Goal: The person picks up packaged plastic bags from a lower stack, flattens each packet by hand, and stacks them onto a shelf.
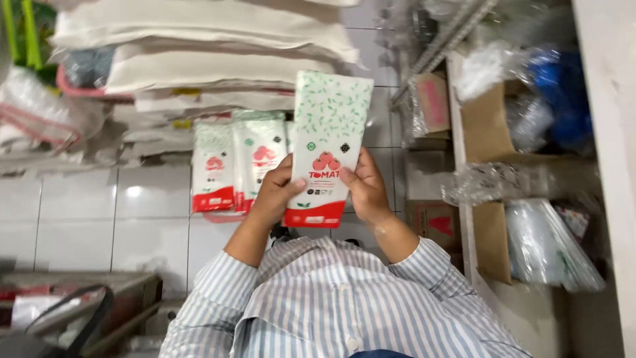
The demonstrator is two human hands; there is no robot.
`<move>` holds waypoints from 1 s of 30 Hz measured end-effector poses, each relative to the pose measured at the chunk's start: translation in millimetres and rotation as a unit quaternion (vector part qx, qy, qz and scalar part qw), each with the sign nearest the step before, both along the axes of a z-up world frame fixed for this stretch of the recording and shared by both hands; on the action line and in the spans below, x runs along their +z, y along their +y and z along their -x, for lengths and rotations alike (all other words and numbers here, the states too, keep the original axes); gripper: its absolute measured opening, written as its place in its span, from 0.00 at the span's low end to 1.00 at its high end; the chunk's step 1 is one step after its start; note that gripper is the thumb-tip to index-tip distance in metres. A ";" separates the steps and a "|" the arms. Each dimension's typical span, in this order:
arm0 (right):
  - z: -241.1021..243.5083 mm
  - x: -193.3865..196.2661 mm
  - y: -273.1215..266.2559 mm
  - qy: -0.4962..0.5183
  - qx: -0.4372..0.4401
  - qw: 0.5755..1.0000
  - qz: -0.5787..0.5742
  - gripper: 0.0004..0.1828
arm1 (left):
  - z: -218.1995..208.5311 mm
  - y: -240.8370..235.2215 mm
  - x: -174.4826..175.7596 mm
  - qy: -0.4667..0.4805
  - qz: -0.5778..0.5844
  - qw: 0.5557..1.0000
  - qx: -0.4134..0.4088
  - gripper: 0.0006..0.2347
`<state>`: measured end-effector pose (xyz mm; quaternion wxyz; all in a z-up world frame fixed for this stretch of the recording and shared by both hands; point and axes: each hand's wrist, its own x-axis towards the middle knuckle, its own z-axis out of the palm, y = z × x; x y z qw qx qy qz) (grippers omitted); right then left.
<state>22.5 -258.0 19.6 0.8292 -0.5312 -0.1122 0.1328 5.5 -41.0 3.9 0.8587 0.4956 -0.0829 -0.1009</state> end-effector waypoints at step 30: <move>109.7 29.1 -219.4 -0.419 -0.295 0.542 0.665 0.52 | -19.0 -344.2 91.2 0.065 0.364 0.885 -0.284 0.42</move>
